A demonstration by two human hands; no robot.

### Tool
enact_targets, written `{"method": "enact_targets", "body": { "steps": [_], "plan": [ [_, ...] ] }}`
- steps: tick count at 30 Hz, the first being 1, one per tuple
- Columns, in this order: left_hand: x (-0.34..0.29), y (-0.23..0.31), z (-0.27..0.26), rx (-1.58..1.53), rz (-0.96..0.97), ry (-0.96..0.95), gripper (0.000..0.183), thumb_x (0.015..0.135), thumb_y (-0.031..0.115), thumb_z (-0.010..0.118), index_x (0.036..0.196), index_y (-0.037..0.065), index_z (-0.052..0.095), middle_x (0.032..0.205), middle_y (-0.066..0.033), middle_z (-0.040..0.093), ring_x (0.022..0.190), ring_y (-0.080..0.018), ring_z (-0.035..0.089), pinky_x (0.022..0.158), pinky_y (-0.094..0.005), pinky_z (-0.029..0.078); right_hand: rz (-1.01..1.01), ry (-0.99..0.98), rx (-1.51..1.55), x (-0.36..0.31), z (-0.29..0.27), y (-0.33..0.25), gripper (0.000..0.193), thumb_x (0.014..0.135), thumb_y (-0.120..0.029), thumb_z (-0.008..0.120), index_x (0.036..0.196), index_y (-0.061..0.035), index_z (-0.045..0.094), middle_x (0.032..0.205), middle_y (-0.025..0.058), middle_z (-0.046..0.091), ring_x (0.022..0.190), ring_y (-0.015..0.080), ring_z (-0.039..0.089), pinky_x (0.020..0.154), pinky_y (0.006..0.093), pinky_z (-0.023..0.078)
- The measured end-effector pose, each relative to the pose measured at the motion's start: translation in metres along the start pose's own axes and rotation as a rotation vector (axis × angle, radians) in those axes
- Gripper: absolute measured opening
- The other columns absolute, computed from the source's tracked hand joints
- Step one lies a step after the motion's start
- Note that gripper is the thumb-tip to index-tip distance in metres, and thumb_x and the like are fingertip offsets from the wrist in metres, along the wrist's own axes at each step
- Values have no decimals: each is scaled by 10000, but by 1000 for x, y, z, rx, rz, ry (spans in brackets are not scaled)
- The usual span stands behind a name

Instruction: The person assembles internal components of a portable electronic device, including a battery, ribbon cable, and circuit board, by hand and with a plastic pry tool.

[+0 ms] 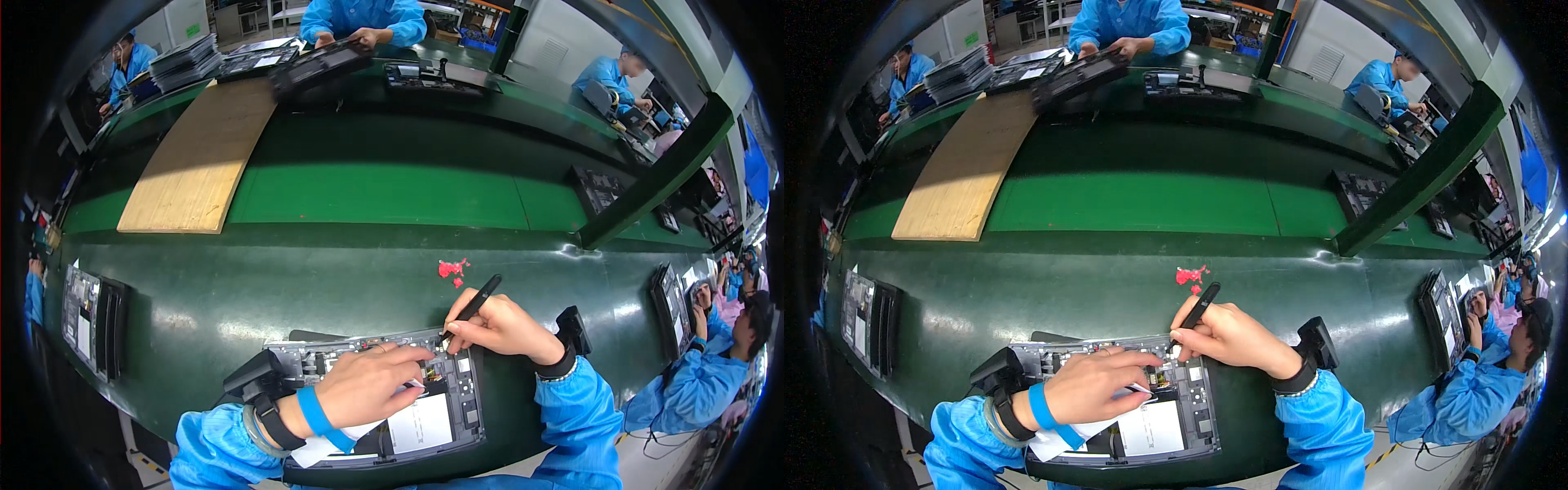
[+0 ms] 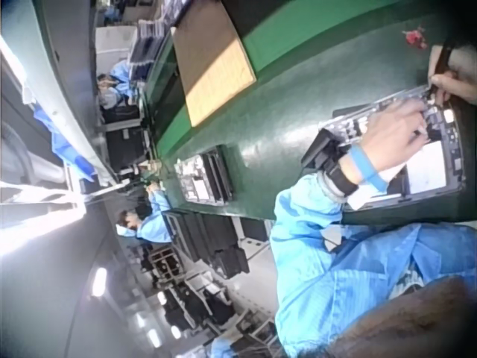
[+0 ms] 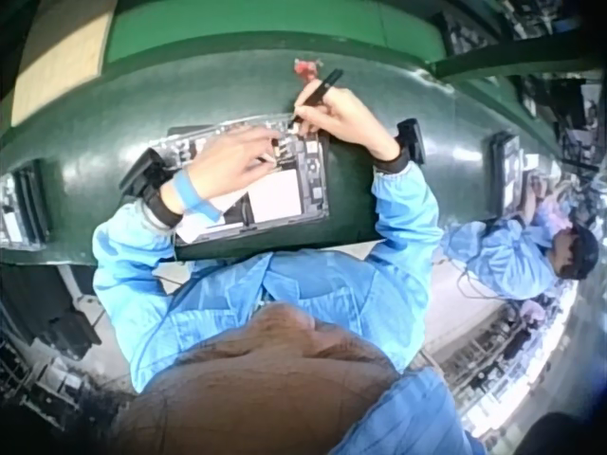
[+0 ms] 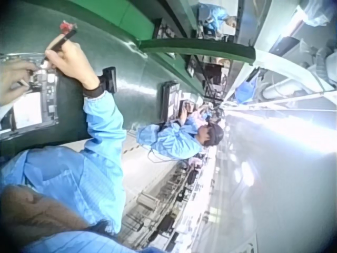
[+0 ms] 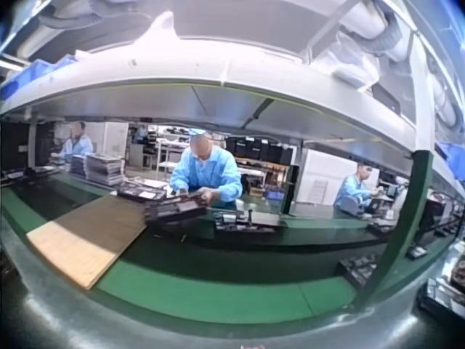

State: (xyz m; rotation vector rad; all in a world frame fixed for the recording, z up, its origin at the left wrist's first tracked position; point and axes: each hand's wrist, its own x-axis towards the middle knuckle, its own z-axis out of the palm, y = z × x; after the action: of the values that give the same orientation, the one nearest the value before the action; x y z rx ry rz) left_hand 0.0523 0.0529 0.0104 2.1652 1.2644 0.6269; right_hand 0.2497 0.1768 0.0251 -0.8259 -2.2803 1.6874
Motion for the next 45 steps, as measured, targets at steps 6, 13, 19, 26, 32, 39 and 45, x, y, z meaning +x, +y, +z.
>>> {"method": "enact_targets", "body": {
  "steps": [6,13,19,26,32,39,45],
  "plan": [
    [0,-1,2,4,5,18,124,777,205,580,772,81,588,1104,-12,557,914,-206,555,617,-326,504,-3,-31,-8,2,-2,0,118,872,-131,522,893,-18,494,666,81,633,651,152,645,555,253,490],
    [1,1,1,0,12,14,123,776,203,579,754,82,580,1112,-8,554,905,-204,555,611,-318,503,5,-42,-31,2,-3,-4,123,872,-136,519,895,-17,497,671,83,628,655,156,646,552,256,489],
    [5,1,-4,95,64,-33,131,775,201,572,742,75,559,1159,-33,530,895,-202,558,570,-310,503,-5,-42,-54,5,-1,-5,129,872,-144,519,887,-17,498,662,89,622,643,170,648,547,261,489],
    [4,1,2,-24,9,29,172,798,228,568,801,56,573,1141,-76,542,840,-221,584,569,-313,500,-5,260,97,-7,10,-9,142,859,-95,543,947,9,503,754,106,619,708,156,644,581,249,509],
    [-40,12,-6,-527,-431,121,212,780,231,649,915,68,639,758,-66,650,672,-190,626,595,-261,461,-149,355,537,-47,63,-29,192,839,62,496,1022,53,442,972,167,578,904,233,613,747,276,514],
    [-67,10,-7,-558,-395,226,193,767,223,661,854,51,663,746,-112,643,630,-198,625,561,-274,472,-129,310,559,-45,111,-34,208,818,57,542,1017,62,484,987,161,571,915,240,608,788,294,516],
    [-83,6,-12,-566,-417,221,215,768,251,658,834,46,664,721,-113,638,609,-205,623,542,-281,467,-69,272,541,-36,121,-46,191,817,38,557,999,57,500,941,136,588,891,211,616,767,273,524]
  ]
}}
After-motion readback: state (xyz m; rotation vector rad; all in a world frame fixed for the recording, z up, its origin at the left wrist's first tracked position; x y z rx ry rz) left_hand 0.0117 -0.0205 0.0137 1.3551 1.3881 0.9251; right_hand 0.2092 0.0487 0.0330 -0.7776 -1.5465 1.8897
